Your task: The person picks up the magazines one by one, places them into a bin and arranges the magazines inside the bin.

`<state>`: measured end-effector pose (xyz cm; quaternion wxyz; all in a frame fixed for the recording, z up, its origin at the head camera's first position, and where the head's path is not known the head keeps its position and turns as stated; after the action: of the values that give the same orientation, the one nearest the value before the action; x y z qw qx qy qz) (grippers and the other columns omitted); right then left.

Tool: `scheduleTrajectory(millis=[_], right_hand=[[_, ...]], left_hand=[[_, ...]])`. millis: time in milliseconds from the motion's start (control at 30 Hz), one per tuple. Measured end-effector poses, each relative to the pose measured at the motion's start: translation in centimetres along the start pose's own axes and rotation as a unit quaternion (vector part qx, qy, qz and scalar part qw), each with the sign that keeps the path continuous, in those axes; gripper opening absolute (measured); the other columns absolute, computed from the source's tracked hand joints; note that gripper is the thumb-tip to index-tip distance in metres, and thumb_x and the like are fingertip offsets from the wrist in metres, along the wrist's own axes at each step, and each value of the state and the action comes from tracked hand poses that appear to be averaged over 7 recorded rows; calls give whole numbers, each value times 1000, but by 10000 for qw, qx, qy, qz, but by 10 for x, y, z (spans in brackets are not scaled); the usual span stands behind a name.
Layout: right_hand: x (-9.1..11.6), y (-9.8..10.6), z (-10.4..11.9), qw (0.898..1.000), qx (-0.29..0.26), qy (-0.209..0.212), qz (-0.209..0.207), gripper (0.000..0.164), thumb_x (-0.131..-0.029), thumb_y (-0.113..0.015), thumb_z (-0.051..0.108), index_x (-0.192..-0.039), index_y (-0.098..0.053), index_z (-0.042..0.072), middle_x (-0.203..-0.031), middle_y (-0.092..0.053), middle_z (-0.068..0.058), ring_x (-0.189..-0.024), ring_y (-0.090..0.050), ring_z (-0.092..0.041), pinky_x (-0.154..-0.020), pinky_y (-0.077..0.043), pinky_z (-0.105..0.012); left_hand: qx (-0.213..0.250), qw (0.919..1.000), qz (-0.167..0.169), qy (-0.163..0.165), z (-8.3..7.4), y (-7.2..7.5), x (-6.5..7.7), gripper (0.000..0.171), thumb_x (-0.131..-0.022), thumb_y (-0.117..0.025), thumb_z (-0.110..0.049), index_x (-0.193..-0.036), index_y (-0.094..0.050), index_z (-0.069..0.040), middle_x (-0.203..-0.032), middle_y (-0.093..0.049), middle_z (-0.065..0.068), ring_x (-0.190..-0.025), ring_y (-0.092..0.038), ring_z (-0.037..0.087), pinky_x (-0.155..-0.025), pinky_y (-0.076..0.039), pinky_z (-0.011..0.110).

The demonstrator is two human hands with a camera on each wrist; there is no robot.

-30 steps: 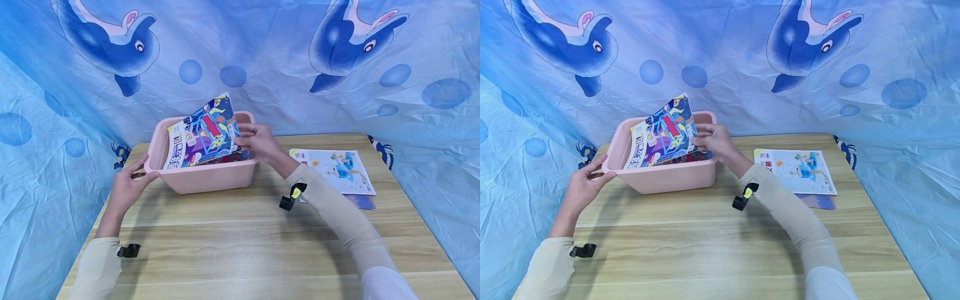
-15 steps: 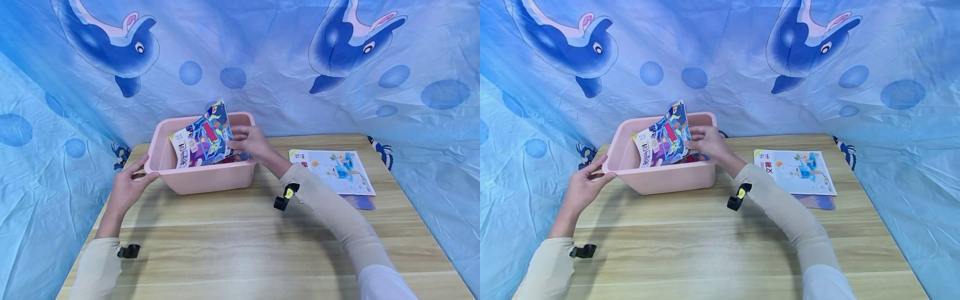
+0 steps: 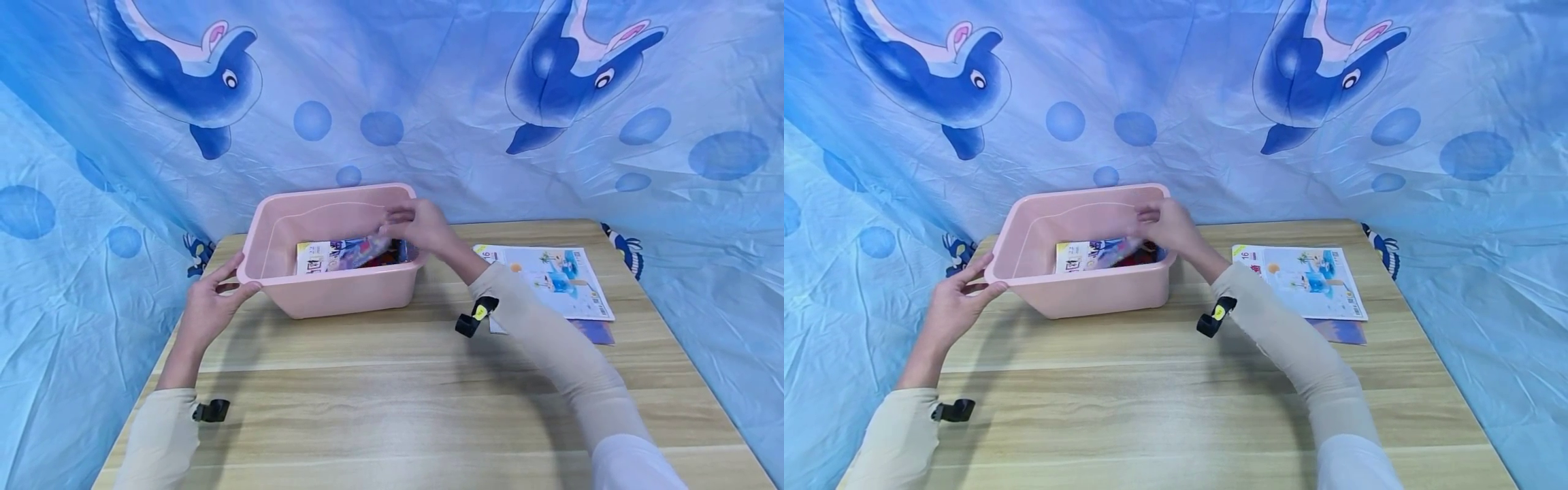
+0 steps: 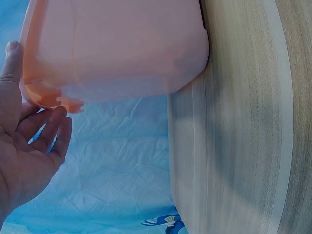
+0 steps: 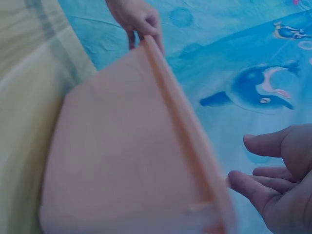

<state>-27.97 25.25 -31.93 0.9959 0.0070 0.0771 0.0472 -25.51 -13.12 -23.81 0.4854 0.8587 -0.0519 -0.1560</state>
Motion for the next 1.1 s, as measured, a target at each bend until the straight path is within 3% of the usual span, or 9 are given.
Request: scheduleTrajectory(millis=[200,333,433,600,867,1100], right_hand=[[11,44,9,9979,345,502,-233,48,-90,-81,20,-133,-68,4,-129,-69,-15,-117,-68,-25,-95,-59,-34],[23,77,-1,9961,434,699,-318,50,-91,-80,26,-135,-66,7,-132,-68,-14,-118,-68,-25,-95,-59,-35],[34,103,-15,9944,569,726,-512,52,-91,-80,29,-137,-66,8,-135,-67,-13,-117,-68,-23,-95,-58,-32],[54,145,-45,9921,612,619,-900,53,-93,-78,28,-140,-63,10,-137,-65,-14,-115,-69,-15,-91,-57,-21],[94,193,-89,9843,1284,173,-1201,57,-96,-73,34,-148,-57,15,-142,-61,-15,-119,-65,-14,-88,-53,-12],[128,223,-123,9753,1560,-215,-1551,59,-97,-72,37,-148,-57,12,-140,-62,-18,-102,-60,11,-81,-48,-4]], left_hand=[[-53,10000,-27,-16,0,0,0,69,-95,-75,-32,-155,-45,-19,-150,-53,18,-116,-63,36,-77,-49,4],[-97,9999,-44,-36,0,0,0,69,-94,-76,-32,-155,-45,-19,-149,-54,18,-113,-64,24,-79,-50,5],[-92,9999,-31,-34,0,0,0,69,-95,-75,-32,-155,-45,-19,-149,-54,18,-113,-63,25,-78,-50,5],[-76,10000,-25,-23,0,0,1,69,-95,-75,-32,-155,-45,-20,-149,-54,18,-114,-63,29,-78,-50,5],[-49,10000,-28,-43,2,0,0,69,-94,-76,-32,-155,-45,-21,-146,-57,20,-108,-60,5,-79,-49,4],[-33,10000,-37,-38,2,-1,-1,69,-94,-76,-31,-155,-45,-20,-146,-57,20,-107,-58,-1,-79,-49,4]])
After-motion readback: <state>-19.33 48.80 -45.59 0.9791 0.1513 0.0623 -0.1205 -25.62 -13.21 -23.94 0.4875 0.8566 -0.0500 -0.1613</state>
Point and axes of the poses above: each hand's wrist, its own x-axis away from the middle knuckle, its own y-axis out of the back of the hand, z = x × y, the point moved 4 cm from there along -x, towards the middle knuckle
